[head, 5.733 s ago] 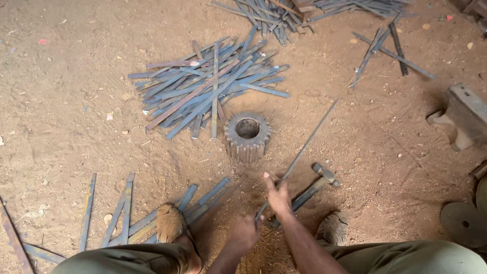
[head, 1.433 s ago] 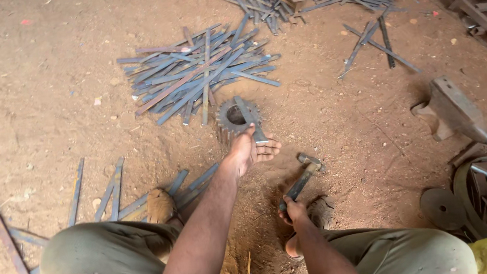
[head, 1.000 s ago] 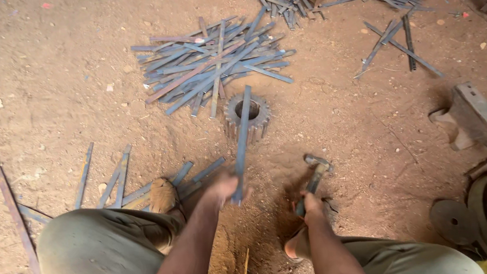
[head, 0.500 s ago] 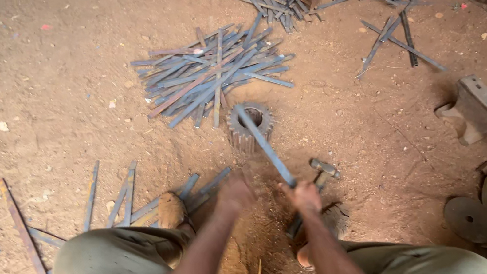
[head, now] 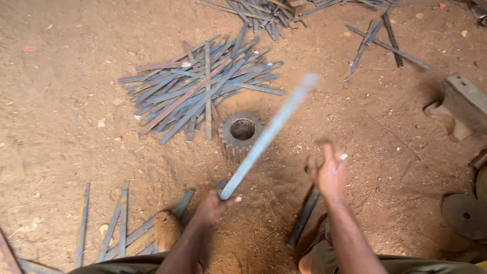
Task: The person sits on the ground and repeatedly sharpens metal rods by striking them against a gear-like anvil using a hammer. The person picks up rods from a pile, strikes them, and places them back down.
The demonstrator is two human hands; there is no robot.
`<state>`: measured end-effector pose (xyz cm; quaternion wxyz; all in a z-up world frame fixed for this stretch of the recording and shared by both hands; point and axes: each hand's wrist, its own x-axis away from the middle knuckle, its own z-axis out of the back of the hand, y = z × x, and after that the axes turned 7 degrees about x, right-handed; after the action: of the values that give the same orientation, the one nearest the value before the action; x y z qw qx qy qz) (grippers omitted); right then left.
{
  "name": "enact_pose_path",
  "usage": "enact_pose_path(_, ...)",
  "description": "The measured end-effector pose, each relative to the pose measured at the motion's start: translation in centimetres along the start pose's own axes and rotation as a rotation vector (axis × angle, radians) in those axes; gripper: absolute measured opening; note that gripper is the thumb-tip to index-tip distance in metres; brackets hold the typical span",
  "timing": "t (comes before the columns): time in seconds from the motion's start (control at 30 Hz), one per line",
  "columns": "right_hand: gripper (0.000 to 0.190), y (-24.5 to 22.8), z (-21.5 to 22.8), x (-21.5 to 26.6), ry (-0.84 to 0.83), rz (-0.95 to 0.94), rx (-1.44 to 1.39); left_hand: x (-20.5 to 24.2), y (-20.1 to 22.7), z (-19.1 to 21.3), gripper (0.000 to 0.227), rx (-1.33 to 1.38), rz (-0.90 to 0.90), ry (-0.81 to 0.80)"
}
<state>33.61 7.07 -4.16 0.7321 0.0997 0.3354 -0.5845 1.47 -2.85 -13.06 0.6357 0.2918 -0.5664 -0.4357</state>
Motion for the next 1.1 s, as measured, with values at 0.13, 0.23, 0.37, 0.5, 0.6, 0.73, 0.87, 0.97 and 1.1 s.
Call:
enact_pose_path(0.13,0.032,2.1,-6.8,8.4,-0.610,-0.380,-0.269,-2.6,-1.0,-3.3,0.033,0.178,0.101,0.104)
enact_pose_path(0.23,0.043,2.4,-9.0,16.0,-0.829,-0.342,-0.233,-2.9,0.2,-4.2,0.023,0.495,0.256,0.066)
enact_pose_path(0.37,0.115,2.5,-9.0,21.1,-1.007,-0.828,-0.027,-1.7,5.3,-4.1,0.027,0.952,0.415,0.032)
enact_pose_path(0.5,0.095,2.8,-9.4,21.0,-1.249,-0.890,0.091,0.6,13.0,-3.0,0.038,0.986,0.284,-0.038)
enact_pose_path(0.6,0.096,2.6,-10.3,20.6,-1.287,-0.948,0.040,1.4,18.0,-3.2,0.040,1.055,0.148,-0.146)
enact_pose_path(0.73,0.101,2.4,-10.9,21.1,-1.230,-0.971,0.043,1.4,20.7,-3.8,0.041,1.117,-0.003,-0.115)
enact_pose_path(0.87,0.096,3.0,-11.4,20.8,-1.083,-0.908,0.093,0.6,21.0,-4.1,0.044,1.174,-0.060,-0.146)
enact_pose_path(0.97,0.053,2.4,-12.3,20.8,-0.880,-1.421,-0.582,0.0,19.6,-3.6,0.048,1.185,-0.062,-0.177)
enact_pose_path(1.1,0.032,4.1,-12.5,18.5,-0.578,-1.708,-1.095,-1.2,14.1,-3.9,0.049,1.104,0.124,-0.097)
